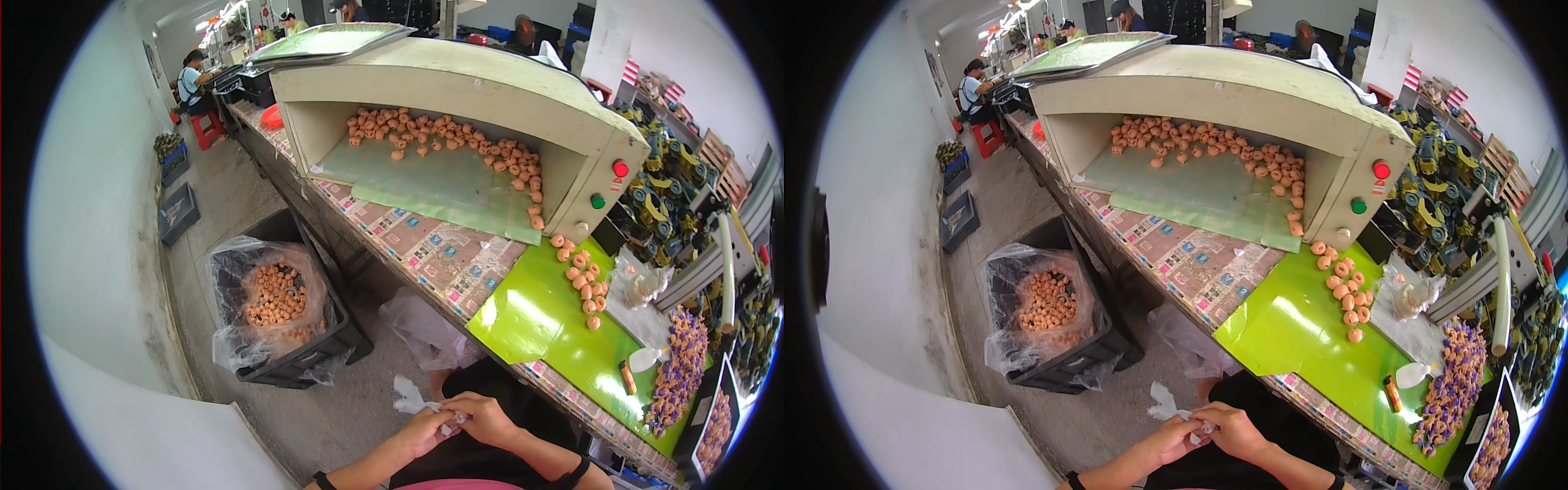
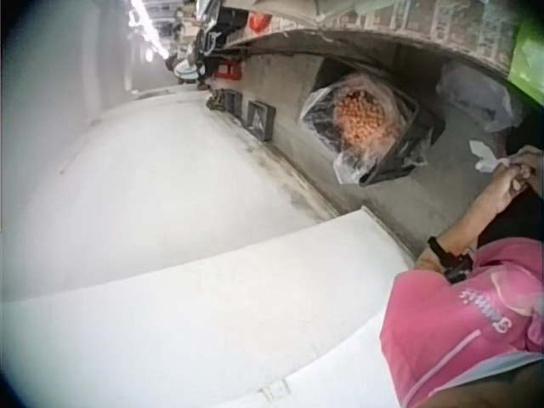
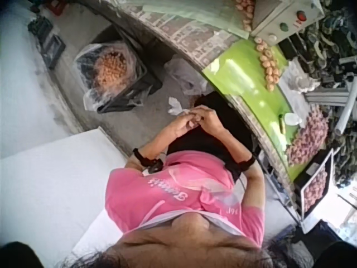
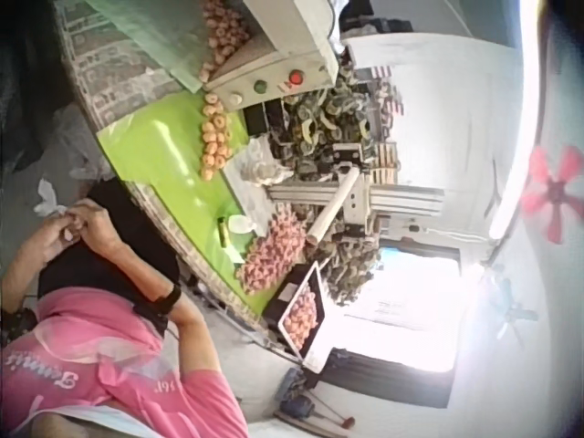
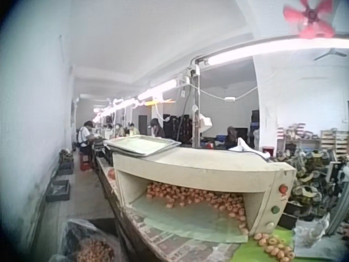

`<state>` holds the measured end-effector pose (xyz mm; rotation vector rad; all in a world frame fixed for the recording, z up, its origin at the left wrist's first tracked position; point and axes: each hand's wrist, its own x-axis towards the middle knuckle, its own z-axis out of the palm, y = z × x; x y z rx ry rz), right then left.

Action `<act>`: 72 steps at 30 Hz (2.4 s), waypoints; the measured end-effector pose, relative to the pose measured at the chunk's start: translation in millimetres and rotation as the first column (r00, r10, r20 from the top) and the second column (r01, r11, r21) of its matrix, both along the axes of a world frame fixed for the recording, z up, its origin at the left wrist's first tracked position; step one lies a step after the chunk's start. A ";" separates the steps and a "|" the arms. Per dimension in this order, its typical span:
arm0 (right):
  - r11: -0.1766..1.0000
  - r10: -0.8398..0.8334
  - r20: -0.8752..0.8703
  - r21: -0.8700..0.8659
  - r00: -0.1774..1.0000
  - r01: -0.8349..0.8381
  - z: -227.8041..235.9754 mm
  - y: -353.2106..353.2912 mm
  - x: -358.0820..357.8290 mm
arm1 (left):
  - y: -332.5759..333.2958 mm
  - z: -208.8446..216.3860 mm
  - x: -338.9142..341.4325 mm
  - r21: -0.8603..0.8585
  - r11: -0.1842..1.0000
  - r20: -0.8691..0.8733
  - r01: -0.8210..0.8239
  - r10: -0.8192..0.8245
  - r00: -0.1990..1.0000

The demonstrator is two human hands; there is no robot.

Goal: Glue small components onto doll-like toy heads and organize them.

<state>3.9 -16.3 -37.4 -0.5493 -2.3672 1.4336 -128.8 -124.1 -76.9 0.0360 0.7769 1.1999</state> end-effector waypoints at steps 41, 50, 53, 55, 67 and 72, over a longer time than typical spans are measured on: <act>0.961 -0.233 0.473 -0.018 0.849 0.274 -227.4 103.0 -23.7 | 196.6 -214.9 -112.1 -0.352 0.555 -0.824 0.754 0.198 -0.530; 0.992 -0.094 0.377 -0.040 0.922 0.117 -202.6 49.1 -35.3 | 127.0 -134.4 -168.5 -0.287 0.787 -0.924 0.546 -0.077 -0.374; 0.983 0.111 0.229 -0.168 0.967 -0.073 -52.1 30.3 -17.6 | 91.0 -0.6 -166.0 -0.237 0.888 -0.816 0.394 -0.402 0.416; 0.962 0.147 0.061 -0.239 0.987 -0.129 -15.0 19.6 18.4 | 103.5 62.4 -136.0 0.110 0.843 -0.837 0.526 -0.207 0.506; 0.518 -0.855 -0.104 -0.201 0.508 0.831 124.9 -7.3 223.0 | 233.8 125.4 103.6 0.370 0.486 -0.752 0.792 0.657 -0.052; 0.318 -0.932 -0.250 -0.212 0.264 0.924 73.3 4.2 261.7 | 260.7 109.0 118.6 0.219 0.494 -0.740 0.842 0.646 -0.187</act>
